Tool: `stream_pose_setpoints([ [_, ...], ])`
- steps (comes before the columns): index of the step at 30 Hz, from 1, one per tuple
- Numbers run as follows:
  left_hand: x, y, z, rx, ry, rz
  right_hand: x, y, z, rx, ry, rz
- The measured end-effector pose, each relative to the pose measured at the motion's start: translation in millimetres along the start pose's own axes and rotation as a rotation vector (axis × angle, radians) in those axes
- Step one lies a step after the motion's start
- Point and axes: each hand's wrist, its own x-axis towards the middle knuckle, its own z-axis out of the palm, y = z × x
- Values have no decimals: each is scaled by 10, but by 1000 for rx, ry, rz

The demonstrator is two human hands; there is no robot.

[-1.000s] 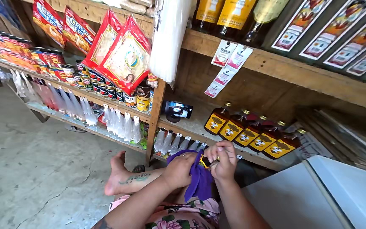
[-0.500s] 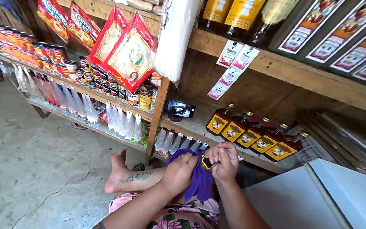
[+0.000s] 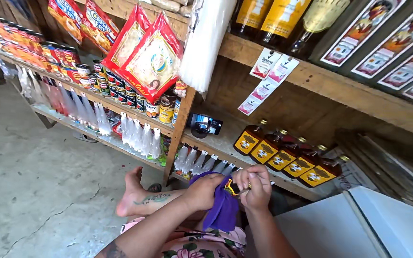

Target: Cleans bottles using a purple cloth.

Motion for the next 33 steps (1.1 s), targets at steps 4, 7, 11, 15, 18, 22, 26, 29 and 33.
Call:
stream_pose_setpoints([
  [4,-15,-19,-39,-41,4,11,52,-22,102,-7,-38,10],
  [7,-83,-26,-59,-95,115,54,172,-60,251,-2,-71,8],
  [11,-225,138,-114,-64,211,80,331,-156,337,91,-411,40],
  [15,-299,177,-76,-43,197,118,504,-108,262,323,-849,90],
  [18,-300,133,-22,-67,123,104,517,-5,224,410,-987,122],
  [22,-284,46,66,-87,168,68,406,-14,213,299,-786,210],
  [26,-209,103,-10,-155,161,-79,243,-142,331,-85,-260,264],
  [29,-183,148,12,-113,146,-134,111,-189,411,-308,-115,198],
  [33,-209,149,132,-51,193,-56,-1,-142,418,-256,-57,110],
])
